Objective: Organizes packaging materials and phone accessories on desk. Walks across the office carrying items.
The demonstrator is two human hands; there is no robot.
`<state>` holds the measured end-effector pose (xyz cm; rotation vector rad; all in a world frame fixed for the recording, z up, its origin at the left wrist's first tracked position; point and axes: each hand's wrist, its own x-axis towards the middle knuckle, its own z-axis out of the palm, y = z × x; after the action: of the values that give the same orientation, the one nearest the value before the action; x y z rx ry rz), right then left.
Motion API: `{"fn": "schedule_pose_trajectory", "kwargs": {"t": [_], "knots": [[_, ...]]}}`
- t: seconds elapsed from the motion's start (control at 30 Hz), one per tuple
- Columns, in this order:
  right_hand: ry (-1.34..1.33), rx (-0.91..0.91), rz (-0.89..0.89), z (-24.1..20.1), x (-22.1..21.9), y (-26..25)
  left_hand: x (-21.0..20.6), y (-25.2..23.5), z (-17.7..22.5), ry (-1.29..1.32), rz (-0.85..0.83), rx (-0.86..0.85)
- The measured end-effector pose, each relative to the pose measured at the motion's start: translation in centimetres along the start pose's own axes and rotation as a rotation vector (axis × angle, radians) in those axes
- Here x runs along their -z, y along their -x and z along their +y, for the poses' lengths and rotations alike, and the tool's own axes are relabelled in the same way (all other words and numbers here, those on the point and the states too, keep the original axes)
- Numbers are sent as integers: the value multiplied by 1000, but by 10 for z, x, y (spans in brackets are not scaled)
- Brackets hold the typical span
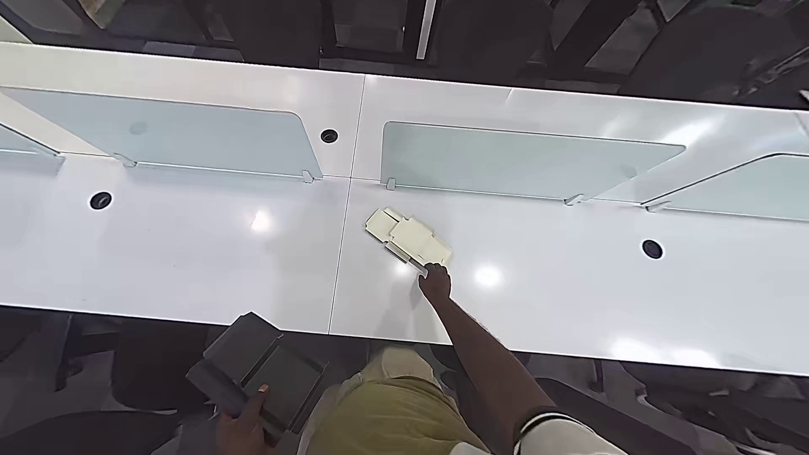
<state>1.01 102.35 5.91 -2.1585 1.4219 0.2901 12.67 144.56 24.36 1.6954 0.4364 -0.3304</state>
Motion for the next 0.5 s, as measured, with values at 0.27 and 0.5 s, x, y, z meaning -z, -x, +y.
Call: {"fn": "schedule_pose_trajectory", "kwargs": {"t": [0.27,0.5], "knots": [[223,67,-82,-10,-2,-58,-31,-18,21,-55,19,-21],[-129,73,-23,-53,67,10,-77,-40,32,-32,-69,49]]}}
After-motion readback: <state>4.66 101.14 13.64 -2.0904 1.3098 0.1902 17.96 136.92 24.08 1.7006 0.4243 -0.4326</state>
